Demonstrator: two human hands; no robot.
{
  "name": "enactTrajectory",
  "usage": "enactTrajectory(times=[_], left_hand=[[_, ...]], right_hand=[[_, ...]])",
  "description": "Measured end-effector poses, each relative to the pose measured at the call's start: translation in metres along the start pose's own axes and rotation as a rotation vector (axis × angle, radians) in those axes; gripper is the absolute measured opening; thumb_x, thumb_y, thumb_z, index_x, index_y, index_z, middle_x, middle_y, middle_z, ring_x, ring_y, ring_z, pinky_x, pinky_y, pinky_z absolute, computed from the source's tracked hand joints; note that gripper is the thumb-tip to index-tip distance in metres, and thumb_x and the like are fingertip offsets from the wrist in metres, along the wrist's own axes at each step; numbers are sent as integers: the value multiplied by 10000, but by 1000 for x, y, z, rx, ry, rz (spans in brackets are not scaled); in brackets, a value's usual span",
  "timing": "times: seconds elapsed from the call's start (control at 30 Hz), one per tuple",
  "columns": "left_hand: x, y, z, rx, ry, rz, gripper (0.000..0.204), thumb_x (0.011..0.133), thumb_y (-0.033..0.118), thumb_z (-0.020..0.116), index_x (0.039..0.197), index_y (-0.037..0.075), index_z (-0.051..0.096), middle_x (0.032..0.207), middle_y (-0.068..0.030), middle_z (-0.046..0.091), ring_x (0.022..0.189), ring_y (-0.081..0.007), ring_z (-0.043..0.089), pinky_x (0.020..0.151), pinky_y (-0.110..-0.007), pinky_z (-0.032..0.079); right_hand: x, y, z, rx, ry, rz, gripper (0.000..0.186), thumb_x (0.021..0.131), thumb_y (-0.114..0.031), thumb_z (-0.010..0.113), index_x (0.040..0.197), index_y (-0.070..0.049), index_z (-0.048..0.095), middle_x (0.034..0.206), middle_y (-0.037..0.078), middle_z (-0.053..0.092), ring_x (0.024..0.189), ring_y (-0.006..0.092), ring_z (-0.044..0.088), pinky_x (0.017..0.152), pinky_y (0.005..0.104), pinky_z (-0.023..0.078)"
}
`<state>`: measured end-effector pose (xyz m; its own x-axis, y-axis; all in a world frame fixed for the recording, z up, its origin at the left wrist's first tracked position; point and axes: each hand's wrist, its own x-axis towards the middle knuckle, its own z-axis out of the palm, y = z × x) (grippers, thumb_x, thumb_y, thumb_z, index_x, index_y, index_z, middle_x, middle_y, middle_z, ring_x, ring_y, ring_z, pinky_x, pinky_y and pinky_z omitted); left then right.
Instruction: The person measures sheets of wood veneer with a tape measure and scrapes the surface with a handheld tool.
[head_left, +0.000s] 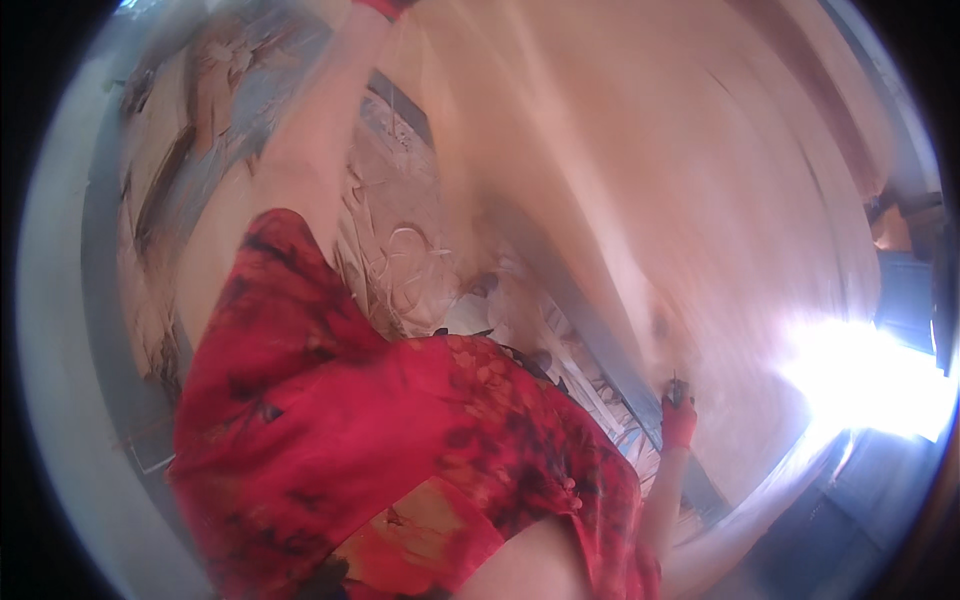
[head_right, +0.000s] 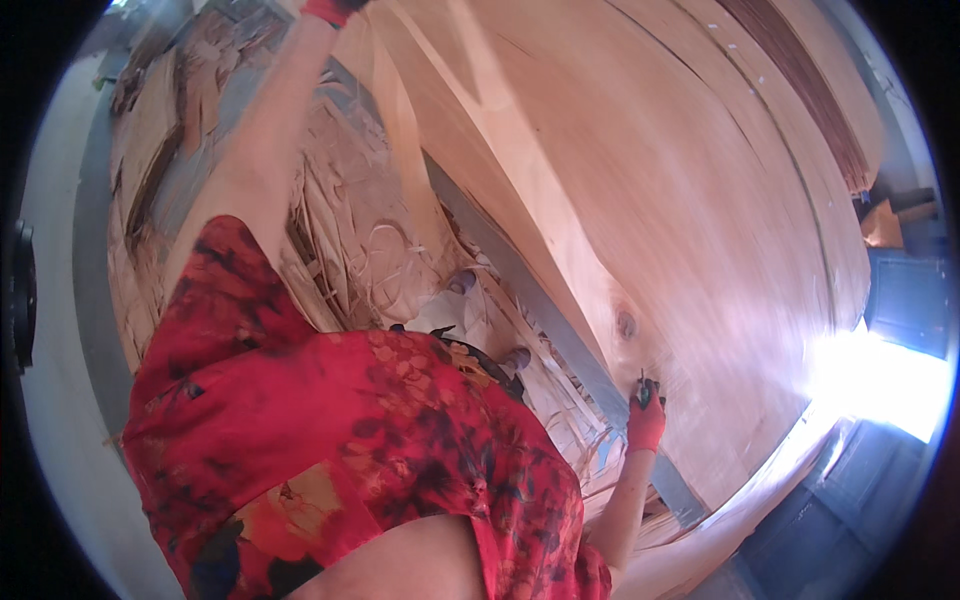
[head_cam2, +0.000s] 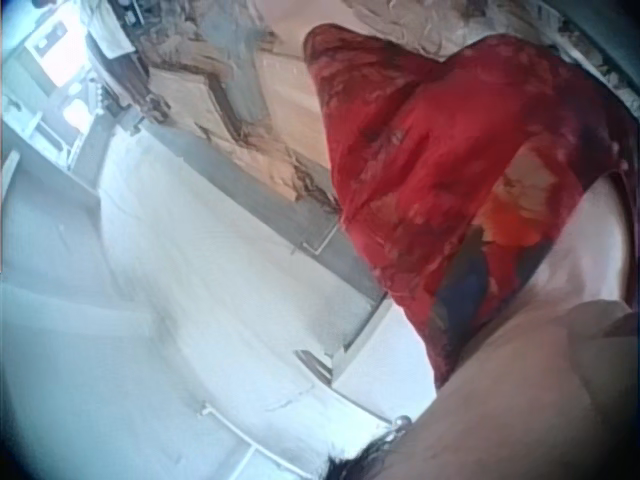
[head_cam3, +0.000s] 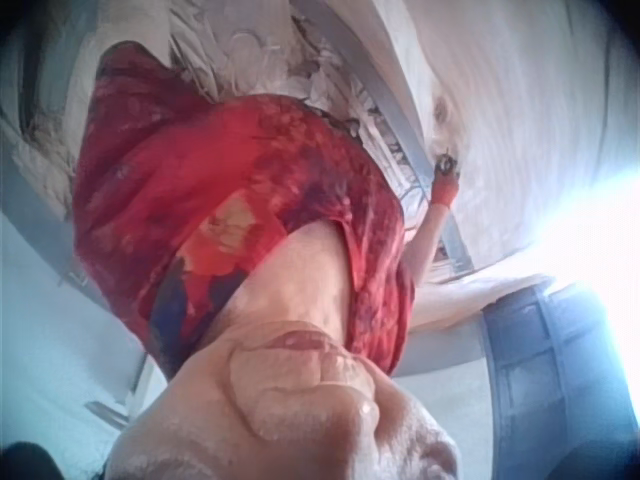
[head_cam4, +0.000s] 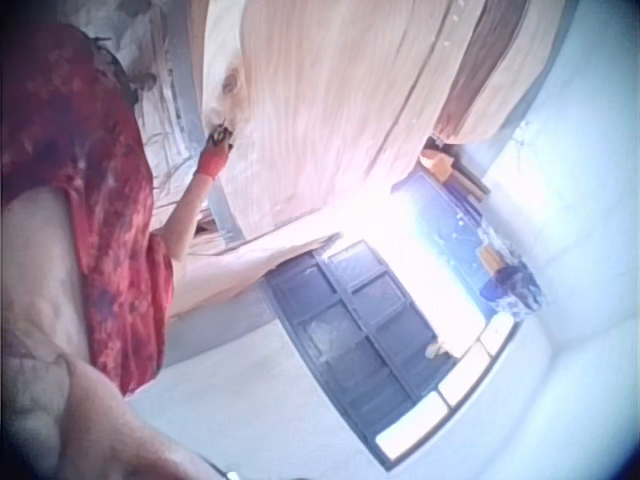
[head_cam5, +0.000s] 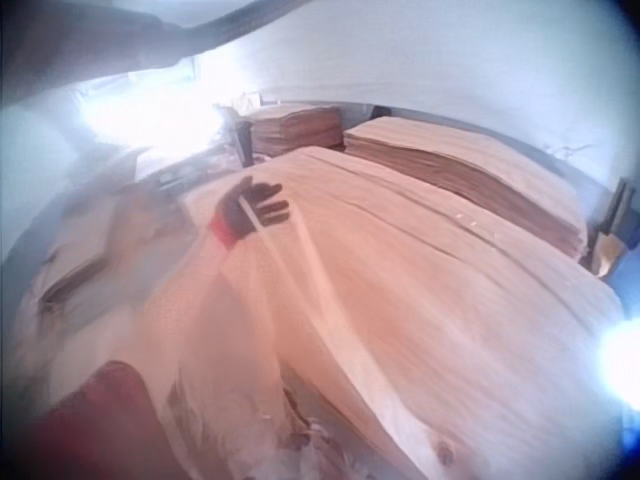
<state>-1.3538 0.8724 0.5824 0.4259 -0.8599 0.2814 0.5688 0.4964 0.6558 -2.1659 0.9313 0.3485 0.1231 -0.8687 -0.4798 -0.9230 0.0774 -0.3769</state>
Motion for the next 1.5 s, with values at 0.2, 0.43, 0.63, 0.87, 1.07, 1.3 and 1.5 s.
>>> enactTrajectory(times=[0.2, 0.43, 0.63, 0.87, 1.07, 1.3, 1.5], left_hand=[[83, 45, -37, 110, -59, -135, 463, 970, 495, 581, 1107, 57, 647, 1091, -134, 691, 984, -386, 651, 920, -574, 520], [108, 44, -198, 387, 125, -604, 500, 960, 485, 608, 1134, 17, 633, 1052, -142, 703, 930, -337, 684, 878, -514, 569], [22, -4, -356, 406, 676, -1083, 334, 938, 416, 675, 1032, 97, 644, 947, -133, 685, 911, -263, 680, 888, -425, 575], [-27, 56, -389, 500, 899, -786, 322, 923, 363, 704, 1125, 113, 682, 1224, -133, 557, 1006, -342, 614, 908, -493, 547], [-132, 80, -379, 708, 966, -403, 686, 821, 326, 806, 1410, 112, 526, 1498, -132, 377, 1259, -391, 466, 1054, -506, 432], [-234, -47, -177, 1926, -281, 43, 907, 781, 322, 804, 1521, 66, 345, 1578, -205, 296, 1474, -425, 243, 1212, -542, 172], [-184, -104, -132, 2036, -616, -56, 785, 758, 263, 791, 1453, 147, 446, 1589, -186, 280, 1462, -431, 248, 1206, -577, 193]], right_hand=[[-1, 5, 9, 40, 116, 73, 530, 859, -198, 665, 1382, -172, 579, 877, 142, 682, 592, 197, 629, 521, 366, 493], [0, -10, 28, 187, 114, 247, 657, 828, -237, 732, 1442, -139, 521, 1159, 156, 695, 940, 285, 697, 820, 381, 544], [-10, -3, 11, 55, 93, 342, 661, 822, -204, 748, 1434, -108, 518, 1142, 161, 695, 948, 275, 693, 818, 387, 538], [-11, -12, -3, 207, -50, 401, 654, 819, -161, 738, 1434, -114, 524, 879, 62, 669, 585, 132, 548, 529, 317, 477], [-4, -26, -12, 129, 31, 249, 616, 858, -92, 689, 1444, -61, 502, 1043, 98, 687, 827, 173, 639, 728, 312, 527], [18, -209, 42, 137, 247, -300, 581, 882, 22, 612, 1448, -46, 499, 1513, 177, 457, 1420, 319, 406, 1166, 424, 330], [39, -364, 105, -254, 228, -755, 621, 842, -222, 722, 1433, -233, 531, 1566, 144, 382, 1445, 471, 282, 1180, 566, 252]])
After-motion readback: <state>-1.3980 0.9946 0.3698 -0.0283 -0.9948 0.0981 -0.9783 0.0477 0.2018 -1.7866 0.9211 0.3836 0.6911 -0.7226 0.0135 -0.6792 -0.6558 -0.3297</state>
